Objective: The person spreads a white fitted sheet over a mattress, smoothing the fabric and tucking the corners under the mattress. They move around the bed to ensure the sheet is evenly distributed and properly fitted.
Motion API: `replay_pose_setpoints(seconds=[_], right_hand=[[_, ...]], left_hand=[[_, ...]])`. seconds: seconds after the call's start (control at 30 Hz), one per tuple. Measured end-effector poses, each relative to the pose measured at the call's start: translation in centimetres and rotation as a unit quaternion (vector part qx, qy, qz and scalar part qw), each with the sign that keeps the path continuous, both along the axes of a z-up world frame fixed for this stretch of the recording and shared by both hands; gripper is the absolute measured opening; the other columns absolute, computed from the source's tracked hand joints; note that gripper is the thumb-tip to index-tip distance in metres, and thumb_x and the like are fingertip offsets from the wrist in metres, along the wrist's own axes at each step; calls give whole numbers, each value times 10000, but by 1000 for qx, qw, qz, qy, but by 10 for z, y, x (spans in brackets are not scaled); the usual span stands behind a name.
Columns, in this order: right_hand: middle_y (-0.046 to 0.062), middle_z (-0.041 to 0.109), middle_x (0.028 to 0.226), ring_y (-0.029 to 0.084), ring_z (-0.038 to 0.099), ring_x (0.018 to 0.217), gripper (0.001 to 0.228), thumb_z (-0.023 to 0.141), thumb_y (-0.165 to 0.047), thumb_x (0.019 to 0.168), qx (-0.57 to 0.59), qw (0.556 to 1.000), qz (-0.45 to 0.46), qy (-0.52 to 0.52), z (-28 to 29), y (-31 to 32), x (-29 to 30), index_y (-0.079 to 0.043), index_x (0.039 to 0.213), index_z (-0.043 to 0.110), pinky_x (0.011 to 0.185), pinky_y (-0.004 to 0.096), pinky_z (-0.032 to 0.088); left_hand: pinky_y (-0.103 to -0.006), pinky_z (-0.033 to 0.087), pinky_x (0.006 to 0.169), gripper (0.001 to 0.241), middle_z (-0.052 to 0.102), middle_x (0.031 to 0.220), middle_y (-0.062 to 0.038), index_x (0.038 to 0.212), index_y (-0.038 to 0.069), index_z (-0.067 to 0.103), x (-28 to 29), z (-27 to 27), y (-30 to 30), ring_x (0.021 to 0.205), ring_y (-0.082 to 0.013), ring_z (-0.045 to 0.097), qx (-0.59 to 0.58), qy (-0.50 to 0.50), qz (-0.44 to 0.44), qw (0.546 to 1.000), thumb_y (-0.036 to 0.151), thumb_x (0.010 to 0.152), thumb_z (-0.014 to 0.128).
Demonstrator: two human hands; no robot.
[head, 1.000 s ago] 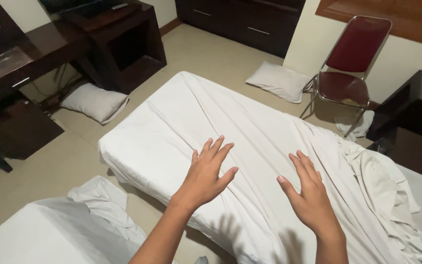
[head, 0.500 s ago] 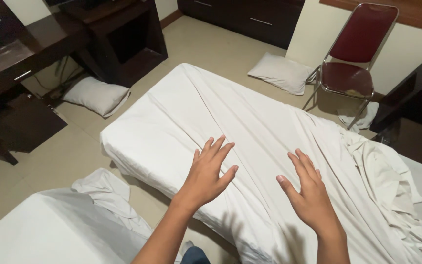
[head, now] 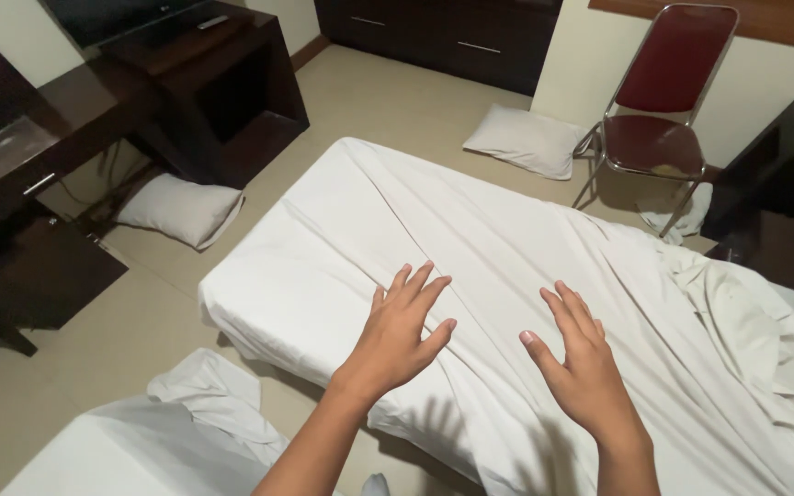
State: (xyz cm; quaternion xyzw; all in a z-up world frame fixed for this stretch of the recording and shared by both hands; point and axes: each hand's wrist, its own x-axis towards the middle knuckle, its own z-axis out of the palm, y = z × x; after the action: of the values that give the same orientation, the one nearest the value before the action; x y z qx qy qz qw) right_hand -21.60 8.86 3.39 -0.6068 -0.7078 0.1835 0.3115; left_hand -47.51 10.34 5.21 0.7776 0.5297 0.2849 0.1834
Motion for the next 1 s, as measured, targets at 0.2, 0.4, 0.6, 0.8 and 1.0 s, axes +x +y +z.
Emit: replay_pose_setpoints(seconds=[0.2, 0.4, 0.6, 0.8, 1.0], right_hand=[[145, 367, 1635, 343, 283, 1533, 625, 661, -366, 912, -9, 1000, -17, 0, 3, 3, -30, -92, 1455, 520, 1191, 571, 198], [136, 347, 1638, 340, 273, 1530, 639, 653, -394, 905, -27, 997, -64, -14, -9, 2, -41, -112, 1463, 519, 1197, 549, 209], [137, 333, 1643, 346, 247, 1533, 657, 635, -405, 915, -54, 993, -98, -23, -13, -6, -52, -107, 1482, 490, 1200, 553, 176], [149, 356, 1629, 354, 271, 1523, 644, 645, -394, 905, -32, 990, -134, -30, 0, -22, -43, -99, 1462, 515, 1189, 570, 199], [150, 365, 1627, 355, 278, 1527, 631, 646, -380, 910, -32, 988, -148, -38, 8, -38, -24, -92, 1457, 515, 1185, 579, 203]], left_hand=[[-669, 240, 1155, 560, 393, 1605, -180, 1446, 117, 536, -25, -1, 17, 1498, -455, 282, -5, 7, -27, 1000, 323, 938, 651], [-665, 225, 1152, 567, 377, 1609, -179, 1448, 123, 531, -40, -9, 32, 1503, -455, 270, -31, -2, -53, 998, 330, 933, 650], [-655, 217, 1167, 572, 370, 1616, -176, 1460, 125, 522, -40, -18, 46, 1500, -455, 264, -49, 7, -106, 993, 334, 941, 641], [-662, 214, 1161, 574, 375, 1617, -158, 1457, 143, 527, -18, -12, 54, 1512, -439, 256, -34, 15, -164, 986, 335, 930, 648], [-672, 218, 1152, 573, 379, 1613, -163, 1458, 142, 527, 7, -19, 45, 1509, -447, 263, -28, 8, -185, 982, 337, 933, 647]])
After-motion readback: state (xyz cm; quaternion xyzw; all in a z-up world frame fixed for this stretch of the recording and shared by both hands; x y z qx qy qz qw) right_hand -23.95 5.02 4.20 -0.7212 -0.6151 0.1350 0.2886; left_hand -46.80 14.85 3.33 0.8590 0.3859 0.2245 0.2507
